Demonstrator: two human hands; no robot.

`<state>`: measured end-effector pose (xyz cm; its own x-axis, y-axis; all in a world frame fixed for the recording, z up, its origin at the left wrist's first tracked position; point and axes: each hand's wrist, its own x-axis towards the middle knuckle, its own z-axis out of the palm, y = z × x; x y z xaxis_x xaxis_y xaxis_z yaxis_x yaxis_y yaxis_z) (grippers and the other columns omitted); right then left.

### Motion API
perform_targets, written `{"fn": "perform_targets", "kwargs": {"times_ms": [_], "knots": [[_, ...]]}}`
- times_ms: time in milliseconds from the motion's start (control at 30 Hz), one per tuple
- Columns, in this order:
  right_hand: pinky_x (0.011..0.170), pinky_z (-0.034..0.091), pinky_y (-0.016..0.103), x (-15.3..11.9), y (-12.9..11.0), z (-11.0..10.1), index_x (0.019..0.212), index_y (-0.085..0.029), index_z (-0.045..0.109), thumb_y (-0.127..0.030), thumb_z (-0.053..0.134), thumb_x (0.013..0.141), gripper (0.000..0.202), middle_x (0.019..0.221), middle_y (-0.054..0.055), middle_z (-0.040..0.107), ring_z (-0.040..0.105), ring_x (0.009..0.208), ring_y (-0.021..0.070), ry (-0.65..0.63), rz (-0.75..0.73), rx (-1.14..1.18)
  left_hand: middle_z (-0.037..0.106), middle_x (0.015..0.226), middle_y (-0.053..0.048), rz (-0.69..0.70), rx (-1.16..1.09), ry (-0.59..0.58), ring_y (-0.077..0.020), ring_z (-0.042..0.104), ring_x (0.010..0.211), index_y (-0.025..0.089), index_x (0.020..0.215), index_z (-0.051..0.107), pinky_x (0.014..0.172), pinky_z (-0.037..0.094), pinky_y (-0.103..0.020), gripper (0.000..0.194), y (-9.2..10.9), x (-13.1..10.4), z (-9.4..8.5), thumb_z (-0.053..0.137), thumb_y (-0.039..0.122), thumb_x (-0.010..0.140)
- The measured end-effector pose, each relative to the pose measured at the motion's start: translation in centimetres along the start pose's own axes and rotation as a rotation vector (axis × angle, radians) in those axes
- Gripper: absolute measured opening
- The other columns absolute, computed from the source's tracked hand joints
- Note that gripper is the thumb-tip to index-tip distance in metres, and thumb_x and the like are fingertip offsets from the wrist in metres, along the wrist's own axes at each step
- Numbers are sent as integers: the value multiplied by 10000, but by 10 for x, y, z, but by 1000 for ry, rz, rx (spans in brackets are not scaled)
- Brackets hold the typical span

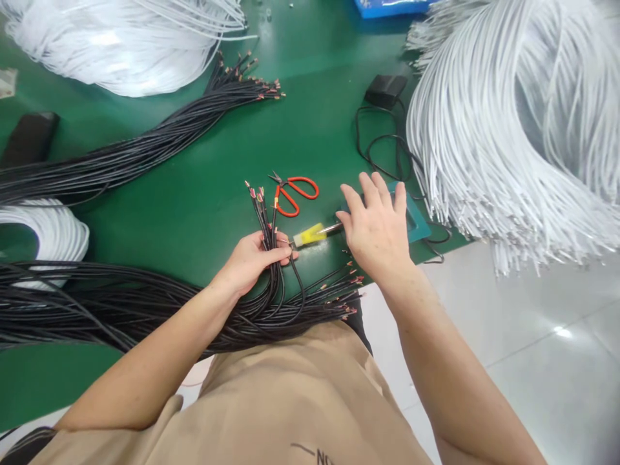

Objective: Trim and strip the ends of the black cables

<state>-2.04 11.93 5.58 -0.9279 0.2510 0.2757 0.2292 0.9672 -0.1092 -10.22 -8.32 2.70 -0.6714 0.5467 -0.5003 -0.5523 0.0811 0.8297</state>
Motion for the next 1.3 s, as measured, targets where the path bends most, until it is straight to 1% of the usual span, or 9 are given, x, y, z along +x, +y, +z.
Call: {"fn": "perform_targets", "kwargs": {"times_ms": [133, 233, 433, 600, 700, 833, 933, 1033, 1300], "knots": [[1080, 234, 501, 0, -23, -4, 1189, -142, 581, -233, 482, 916, 304, 1280, 153, 558, 458, 1211, 292, 22, -68, 112, 626, 685, 33, 41, -48, 16, -147, 677, 699, 130, 928, 633, 736, 494, -285, 395, 2, -4, -4, 825, 162, 584], [913, 366, 381, -2, -48, -6, 997, -183, 654, -240, 475, 924, 201, 996, 77, 638, 536, 954, 225, -28, -154, 273, 667, 790, 4, 90, -79, 28, -120, 656, 696, 143, 966, 640, 664, 482, -240, 408, 1, -6, -6, 819, 163, 601], [777, 325, 351, -3, -73, 1, 827, -193, 644, -258, 485, 921, 195, 860, 53, 612, 490, 839, 210, -51, -191, 291, 664, 896, 2, 138, -137, 2, -70, 588, 679, 165, 959, 660, 613, 456, -194, 380, -2, -5, -9, 801, 120, 609], [786, 317, 338, -5, -72, 7, 826, -190, 633, -246, 442, 942, 230, 862, 46, 613, 492, 844, 192, -57, -208, 322, 664, 787, 11, 91, -160, -28, -72, 569, 625, 176, 1020, 679, 614, 454, -206, 429, 0, -6, -10, 804, 141, 611], [801, 328, 344, -6, -67, 6, 840, -190, 631, -238, 449, 934, 210, 881, 52, 629, 500, 852, 201, -79, -201, 304, 662, 749, 5, 87, -120, 7, -92, 597, 634, 147, 937, 683, 636, 466, -228, 367, 3, -7, -8, 811, 146, 593], [953, 307, 392, -4, -49, -3, 897, -174, 633, -177, 473, 898, 160, 948, 79, 658, 515, 921, 231, -112, -202, 164, 646, 773, 21, 117, -18, 48, -119, 650, 658, 158, 883, 654, 674, 482, -257, 343, 2, -6, -4, 820, 168, 584], [1051, 242, 419, 1, -33, -9, 880, -164, 628, -102, 458, 868, 181, 857, 66, 666, 546, 878, 220, -200, -259, 77, 631, 804, 27, 150, 47, 32, -114, 648, 652, 167, 901, 651, 679, 487, -263, 361, -1, -3, -2, 822, 179, 583], [1061, 247, 402, 4, -23, -11, 859, -166, 624, -70, 464, 838, 187, 828, 52, 663, 559, 857, 207, -258, -351, 64, 631, 793, 22, 147, 94, 21, -111, 633, 628, 163, 904, 661, 647, 484, -262, 367, -4, 0, 1, 822, 192, 576], [1040, 285, 364, 7, -20, -6, 787, -174, 623, -43, 456, 802, 212, 718, 41, 637, 508, 727, 183, -212, -409, 39, 638, 762, 23, 163, 257, 85, -94, 591, 541, 170, 898, 654, 577, 472, -252, 364, -6, 4, 5, 817, 222, 576]]}}
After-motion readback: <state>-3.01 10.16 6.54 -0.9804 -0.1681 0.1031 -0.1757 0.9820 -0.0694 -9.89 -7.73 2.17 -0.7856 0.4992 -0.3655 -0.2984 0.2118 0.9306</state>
